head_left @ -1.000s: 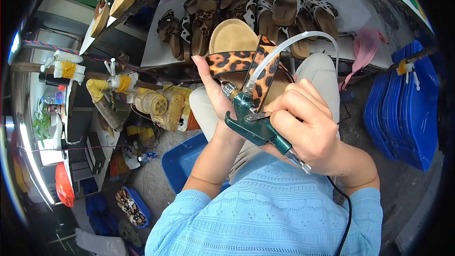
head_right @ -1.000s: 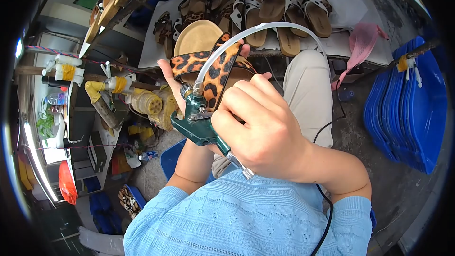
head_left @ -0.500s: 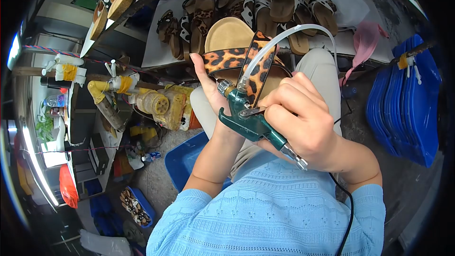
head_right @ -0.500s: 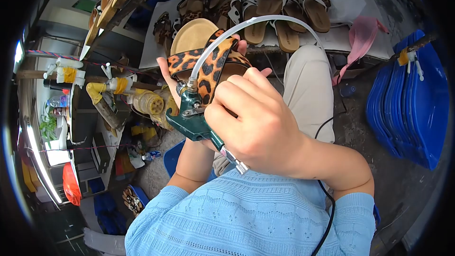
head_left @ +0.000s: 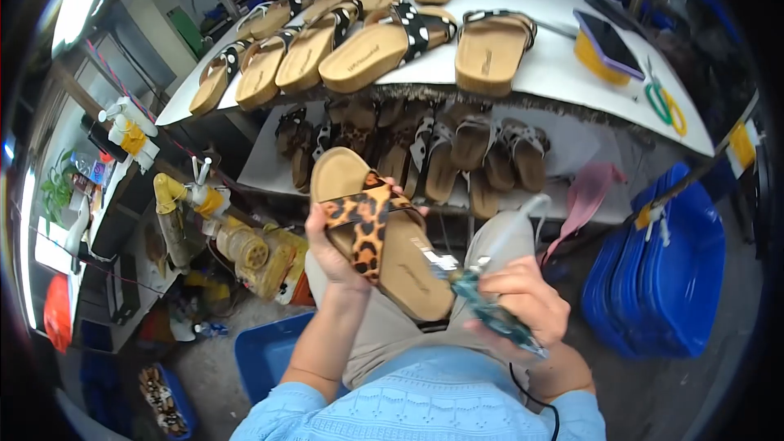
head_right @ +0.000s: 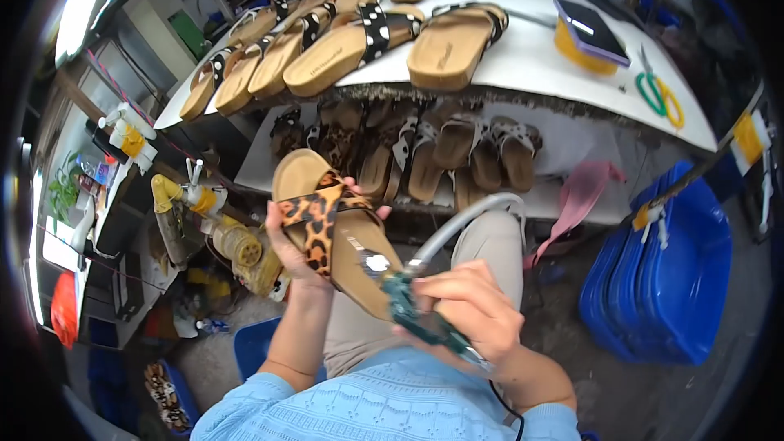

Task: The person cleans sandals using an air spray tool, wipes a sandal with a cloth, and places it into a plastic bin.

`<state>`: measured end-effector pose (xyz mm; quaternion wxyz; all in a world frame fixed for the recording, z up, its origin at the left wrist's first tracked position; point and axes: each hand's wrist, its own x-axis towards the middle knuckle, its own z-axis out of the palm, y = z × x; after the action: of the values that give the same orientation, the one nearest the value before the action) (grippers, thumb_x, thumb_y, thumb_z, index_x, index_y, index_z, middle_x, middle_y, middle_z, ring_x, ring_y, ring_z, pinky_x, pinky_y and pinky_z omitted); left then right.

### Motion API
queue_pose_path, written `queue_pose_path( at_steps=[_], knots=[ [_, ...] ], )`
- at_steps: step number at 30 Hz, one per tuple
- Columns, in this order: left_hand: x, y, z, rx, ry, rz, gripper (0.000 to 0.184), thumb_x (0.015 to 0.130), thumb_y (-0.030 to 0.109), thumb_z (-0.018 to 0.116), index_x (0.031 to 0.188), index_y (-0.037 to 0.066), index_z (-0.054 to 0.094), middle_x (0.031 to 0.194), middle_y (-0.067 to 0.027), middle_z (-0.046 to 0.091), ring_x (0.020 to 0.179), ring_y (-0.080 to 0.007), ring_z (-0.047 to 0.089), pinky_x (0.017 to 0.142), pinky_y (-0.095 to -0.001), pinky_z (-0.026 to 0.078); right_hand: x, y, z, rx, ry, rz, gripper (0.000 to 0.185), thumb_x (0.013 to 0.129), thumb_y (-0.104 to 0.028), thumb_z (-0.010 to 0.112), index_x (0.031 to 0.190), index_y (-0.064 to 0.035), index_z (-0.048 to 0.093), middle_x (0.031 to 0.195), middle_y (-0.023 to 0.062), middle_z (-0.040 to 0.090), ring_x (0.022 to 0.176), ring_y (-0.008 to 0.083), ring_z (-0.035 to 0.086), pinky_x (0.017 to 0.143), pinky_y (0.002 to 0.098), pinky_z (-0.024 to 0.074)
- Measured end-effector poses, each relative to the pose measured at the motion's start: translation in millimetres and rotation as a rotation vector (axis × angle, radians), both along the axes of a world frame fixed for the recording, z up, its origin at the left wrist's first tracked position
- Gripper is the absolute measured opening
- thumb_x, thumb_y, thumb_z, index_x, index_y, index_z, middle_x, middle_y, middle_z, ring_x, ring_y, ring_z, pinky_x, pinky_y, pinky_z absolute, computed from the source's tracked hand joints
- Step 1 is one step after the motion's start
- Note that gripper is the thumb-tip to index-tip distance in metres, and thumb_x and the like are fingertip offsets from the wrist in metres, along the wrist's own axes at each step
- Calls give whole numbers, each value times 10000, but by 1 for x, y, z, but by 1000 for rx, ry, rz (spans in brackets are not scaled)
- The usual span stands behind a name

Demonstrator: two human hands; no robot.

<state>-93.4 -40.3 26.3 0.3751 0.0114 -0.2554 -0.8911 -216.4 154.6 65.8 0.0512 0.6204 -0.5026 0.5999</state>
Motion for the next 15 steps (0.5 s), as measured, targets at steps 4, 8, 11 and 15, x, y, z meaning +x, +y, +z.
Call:
queue_pose_path(
  at_steps=[4, 8, 11, 15],
  knots=[
    [-10, -33, 58, -214, 53, -40, 864, 896, 733, 392, 1415, 42, 410, 1251, -209, 518, 1145, -331, 557, 998, -677, 453, -24, 21, -14, -124, -169, -76, 285, 785, -164, 836, 808, 23, 622, 849, 166, 671, 729, 260, 655, 676, 367, 485],
    [-64, -82, 153, -375, 33, -85, 799, 950, 687, 283, 1352, 25, 478, 1237, -214, 602, 1102, -347, 623, 958, -617, 506, -18, 27, -14, -172, -520, -161, 289, 877, -223, 756, 866, 48, 655, 863, 169, 703, 782, 246, 671, 728, 358, 522],
    [-123, -147, 193, -449, -290, 44, 856, 948, 736, 301, 1378, 14, 464, 1293, -222, 589, 1177, -345, 604, 1034, -573, 472, -17, 32, -15, -173, -622, -179, 305, 884, -241, 745, 866, 51, 657, 870, 171, 710, 792, 236, 674, 723, 324, 523],
    [-156, -137, 180, -579, -488, 20, 523, 923, 372, 679, 1273, 8, 547, 1221, -195, 648, 1156, -305, 641, 989, -505, 536, -24, 46, -23, -219, -595, -224, 307, 878, -251, 743, 867, 48, 677, 875, 163, 714, 782, 208, 664, 718, 310, 514]
  ],
)
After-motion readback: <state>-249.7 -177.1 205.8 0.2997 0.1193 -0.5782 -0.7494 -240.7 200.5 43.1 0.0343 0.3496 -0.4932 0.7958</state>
